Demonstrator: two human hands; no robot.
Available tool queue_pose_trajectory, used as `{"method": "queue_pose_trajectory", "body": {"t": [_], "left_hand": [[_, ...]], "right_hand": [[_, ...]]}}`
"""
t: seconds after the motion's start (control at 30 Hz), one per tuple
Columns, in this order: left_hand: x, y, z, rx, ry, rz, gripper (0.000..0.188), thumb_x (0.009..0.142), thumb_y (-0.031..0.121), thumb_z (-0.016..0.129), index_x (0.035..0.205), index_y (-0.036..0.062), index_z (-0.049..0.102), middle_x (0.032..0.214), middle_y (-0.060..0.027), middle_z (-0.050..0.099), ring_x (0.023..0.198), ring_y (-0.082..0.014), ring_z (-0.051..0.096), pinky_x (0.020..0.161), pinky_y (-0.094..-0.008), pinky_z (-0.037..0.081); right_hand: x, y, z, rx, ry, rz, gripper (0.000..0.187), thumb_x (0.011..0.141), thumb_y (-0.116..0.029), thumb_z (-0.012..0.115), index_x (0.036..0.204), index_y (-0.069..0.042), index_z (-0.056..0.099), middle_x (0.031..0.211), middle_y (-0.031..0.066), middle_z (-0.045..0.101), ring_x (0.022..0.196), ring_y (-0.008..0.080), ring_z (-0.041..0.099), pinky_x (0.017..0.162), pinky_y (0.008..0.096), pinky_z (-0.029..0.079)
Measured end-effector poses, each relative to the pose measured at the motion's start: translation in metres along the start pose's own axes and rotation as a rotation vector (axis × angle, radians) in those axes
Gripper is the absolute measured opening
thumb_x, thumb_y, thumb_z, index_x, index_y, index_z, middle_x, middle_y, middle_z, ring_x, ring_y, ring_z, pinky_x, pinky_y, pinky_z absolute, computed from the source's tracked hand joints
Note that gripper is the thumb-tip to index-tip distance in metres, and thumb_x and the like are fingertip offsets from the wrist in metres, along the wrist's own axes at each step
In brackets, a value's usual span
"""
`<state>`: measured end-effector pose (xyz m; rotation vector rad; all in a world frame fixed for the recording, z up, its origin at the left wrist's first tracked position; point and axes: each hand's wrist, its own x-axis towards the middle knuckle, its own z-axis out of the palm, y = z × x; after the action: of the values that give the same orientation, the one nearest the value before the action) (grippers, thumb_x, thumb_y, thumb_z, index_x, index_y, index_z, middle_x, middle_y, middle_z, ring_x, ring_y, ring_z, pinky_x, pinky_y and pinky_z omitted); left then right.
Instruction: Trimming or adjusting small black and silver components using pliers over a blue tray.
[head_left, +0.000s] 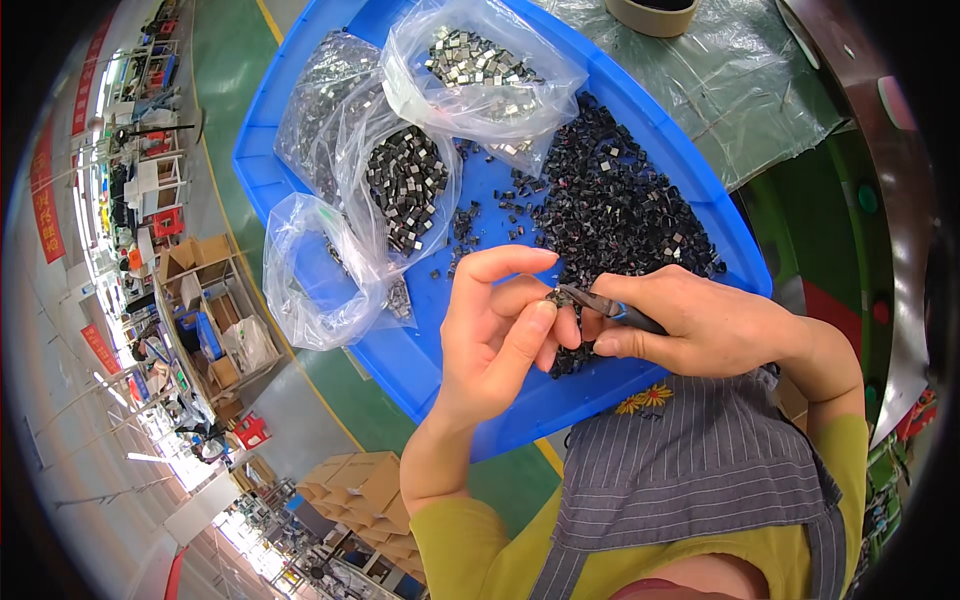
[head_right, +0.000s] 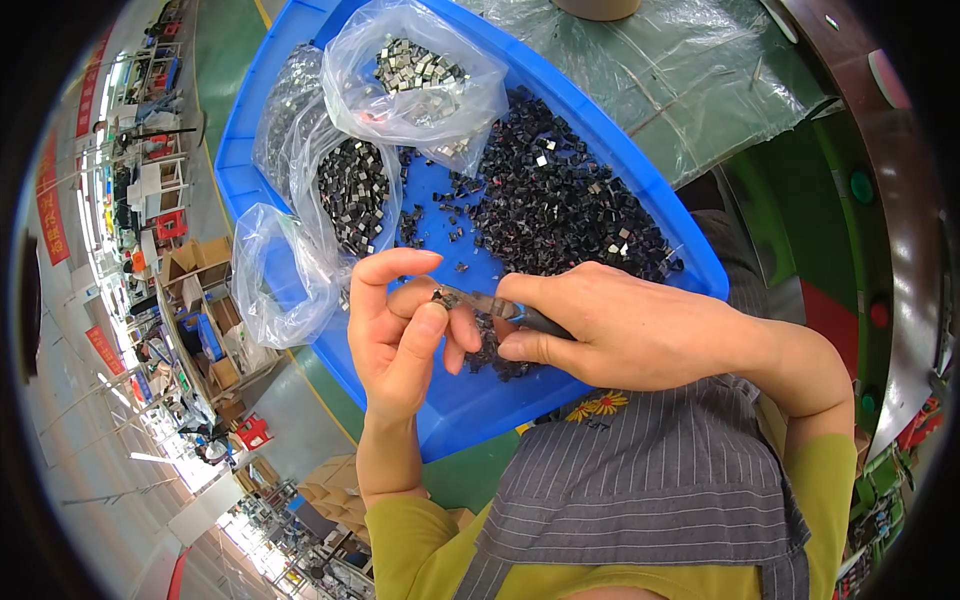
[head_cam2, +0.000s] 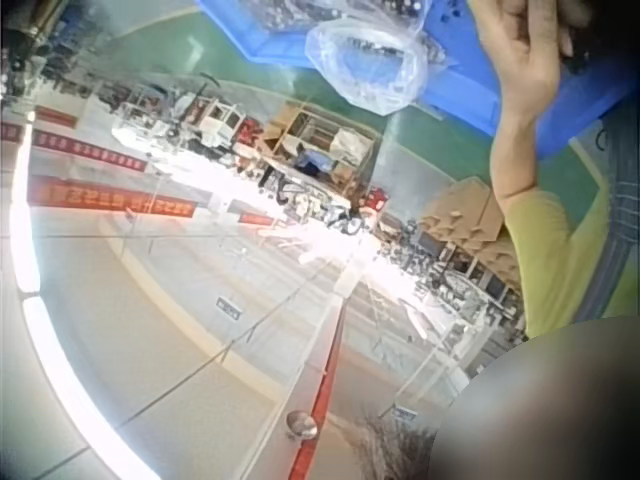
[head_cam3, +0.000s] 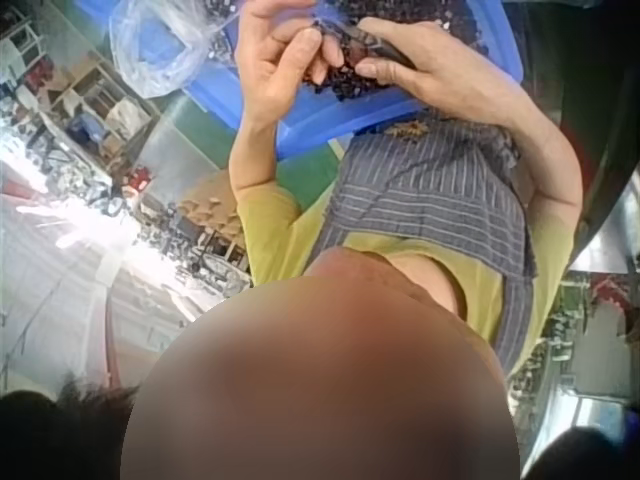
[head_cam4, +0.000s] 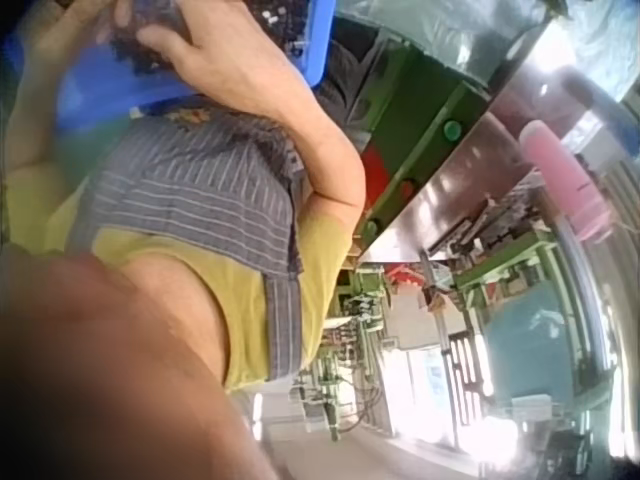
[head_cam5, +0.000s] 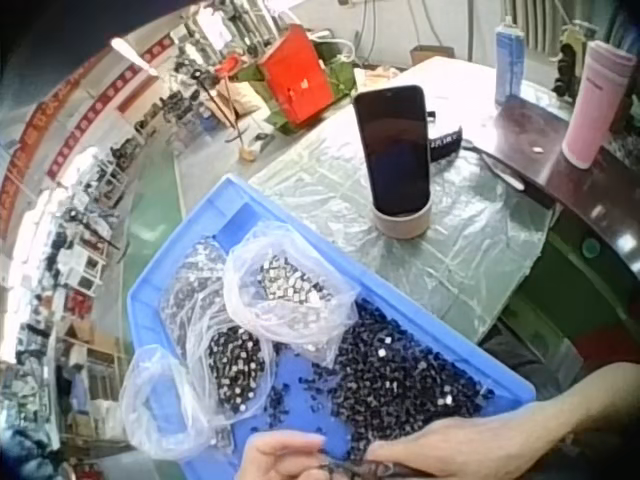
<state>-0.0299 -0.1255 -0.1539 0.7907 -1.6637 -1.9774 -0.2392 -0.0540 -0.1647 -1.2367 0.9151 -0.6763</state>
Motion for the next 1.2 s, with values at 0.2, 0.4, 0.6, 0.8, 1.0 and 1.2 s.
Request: {"method": "queue_pose_trajectory", "body": {"t": [0.2,0.4,0.6,0.8,1.0,1.2], "left_hand": [[0.001,0.0,0.001,-0.005,-0.004,-0.003,0.033,0.096,0.0,0.046,0.127,0.0018,0.037,0.081,-0.0102,0.062,0.059,-0.0075,0.049,0.053,-0.0192,0.04],[0.001,0.002,0.0,-0.021,-0.016,-0.065,0.033,0.096,0.002,0.046,0.128,0.0022,0.037,0.082,-0.0096,0.062,0.059,-0.0074,0.05,0.055,-0.0192,0.041],[0.002,0.006,-0.003,0.34,-0.039,-0.171,0.012,0.092,0.002,0.054,0.103,-0.0019,0.058,0.076,-0.0081,0.063,0.06,-0.0112,0.056,0.054,-0.0251,0.045],[0.006,-0.007,0.002,1.015,0.116,0.461,0.019,0.076,-0.004,0.067,0.094,-0.0032,0.061,0.069,-0.0098,0.058,0.056,-0.0252,0.055,0.051,-0.0329,0.044],[0.001,0.003,0.001,1.13,0.134,0.596,0.018,0.079,-0.007,0.063,0.097,-0.0042,0.064,0.067,-0.009,0.062,0.056,-0.0192,0.058,0.05,-0.0274,0.044],[0.0,-0.005,0.007,0.765,0.237,0.379,0.026,0.076,-0.012,0.067,0.1,-0.0009,0.063,0.089,-0.0151,0.067,0.069,-0.0198,0.068,0.056,-0.0255,0.053]], "right_hand": [[0.001,0.002,0.001,-0.047,0.001,-0.029,0.025,0.095,-0.019,0.053,0.11,0.001,0.048,0.095,0.0209,0.064,0.091,0.0411,0.061,0.077,0.045,0.047],[0.001,0.0,0.002,-0.036,-0.007,0.015,0.025,0.095,-0.02,0.052,0.109,0.001,0.049,0.09,0.0222,0.064,0.086,0.0411,0.061,0.074,0.0459,0.046],[0.001,0.007,0.005,-0.139,0.093,0.001,0.023,0.094,-0.02,0.054,0.104,0.001,0.051,0.073,0.0239,0.058,0.073,0.0432,0.058,0.062,0.0485,0.042],[0.002,-0.004,0.004,-0.096,0.072,0.145,0.023,0.095,-0.022,0.055,0.1,0.001,0.051,0.068,0.0212,0.059,0.07,0.0406,0.06,0.061,0.0456,0.043],[-0.003,-0.002,-0.002,0.067,0.27,0.167,0.019,0.095,-0.017,0.054,0.103,-0.001,0.052,0.072,0.0073,0.058,0.068,0.0143,0.058,0.065,0.03,0.047],[0.0,0.009,0.006,-0.262,0.204,-0.016,0.021,0.092,-0.016,0.056,0.103,0.001,0.051,0.083,0.0234,0.062,0.085,0.0437,0.059,0.071,0.0491,0.044]]}}
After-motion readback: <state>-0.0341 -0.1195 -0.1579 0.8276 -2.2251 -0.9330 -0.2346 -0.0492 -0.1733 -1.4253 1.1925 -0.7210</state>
